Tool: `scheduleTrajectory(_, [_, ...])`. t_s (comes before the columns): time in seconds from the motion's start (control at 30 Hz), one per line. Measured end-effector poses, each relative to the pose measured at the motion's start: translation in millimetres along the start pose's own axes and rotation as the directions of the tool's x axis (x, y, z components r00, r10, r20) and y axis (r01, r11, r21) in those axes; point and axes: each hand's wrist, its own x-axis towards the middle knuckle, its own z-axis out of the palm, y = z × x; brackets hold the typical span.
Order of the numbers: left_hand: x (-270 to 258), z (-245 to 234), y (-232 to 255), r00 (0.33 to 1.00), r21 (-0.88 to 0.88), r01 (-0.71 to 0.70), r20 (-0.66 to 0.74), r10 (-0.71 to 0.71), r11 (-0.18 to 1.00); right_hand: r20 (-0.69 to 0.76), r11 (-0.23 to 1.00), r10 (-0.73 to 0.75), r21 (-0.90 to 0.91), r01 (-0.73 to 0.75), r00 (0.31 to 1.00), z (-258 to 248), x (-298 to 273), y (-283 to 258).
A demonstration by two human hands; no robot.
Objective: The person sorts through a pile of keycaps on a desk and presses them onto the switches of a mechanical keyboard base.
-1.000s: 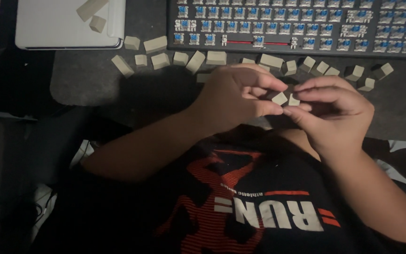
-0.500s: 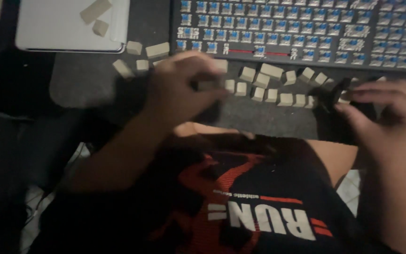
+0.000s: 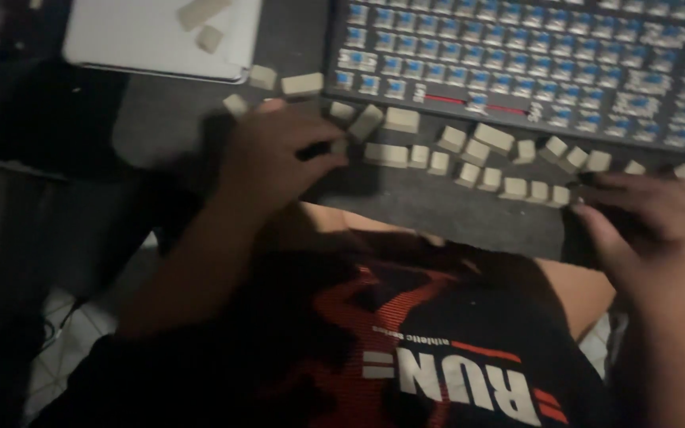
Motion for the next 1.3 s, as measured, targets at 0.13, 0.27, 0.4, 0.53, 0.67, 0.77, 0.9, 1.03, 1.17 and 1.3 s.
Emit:
scheduleTrajectory(0.13, [4, 2, 1, 0.995, 0.061, -0.046, -0.081, 0.051, 0.997, -0.049, 0.992, 0.003, 0.13, 0.003, 0.999, 17, -19, 18])
scheduleTrajectory(0.27, [4, -18, -6, 0.978, 0.144, 0.033, -0.209, -0.003, 0.989, -0.088, 0.943, 0.067, 0.332, -0.034, 0.994, 33, -13, 18])
scheduleTrajectory(0.4, [1, -37, -21, 0.954, 0.164, 0.124, -0.291, -0.072, 0.979, -0.021, 0.964, -0.124, 0.234, 0.125, 0.992, 33, 34, -23])
scheduleTrajectory(0.53, [-4, -43, -26, 0.931, 0.184, 0.198, -0.343, -0.126, 0.963, 0.131, 0.953, -0.301, 0.068, 0.294, 0.945, 39, 82, -88])
scheduleTrajectory(0.67, [-3, -43, -33, 0.962, 0.22, 0.155, -0.257, -0.096, 0.963, 0.233, 0.929, -0.363, 0.02, 0.369, 0.902, 52, 117, -128])
scheduleTrajectory(0.77, [-5, -42, -48, 0.953, 0.257, 0.141, -0.297, -0.061, 0.956, 0.229, 0.91, -0.402, -0.004, 0.414, 0.887, 69, 143, -139])
scheduleTrajectory(0.9, [-13, -58, -79, 0.833, 0.288, -0.109, -0.496, 0.245, 0.951, 0.209, 0.912, -0.403, 0.008, 0.411, 0.891, 78, 160, -149])
scheduleTrajectory(1.03, [-20, -71, -76, 0.864, 0.27, 0.043, -0.494, 0.1, 0.962, 0.207, 0.887, -0.451, -0.006, 0.462, 0.868, 86, 175, -163])
scheduleTrajectory(1.17, [-13, -76, -68, 0.917, 0.197, 0.206, -0.381, -0.118, 0.959, 0.237, 0.86, -0.485, -0.045, 0.508, 0.842, 104, 196, -179])
scheduleTrajectory(1.3, [-11, -78, -72, 0.925, 0.159, 0.234, -0.339, -0.17, 0.959, 0.275, 0.882, -0.427, -0.085, 0.464, 0.861, 123, 209, -197])
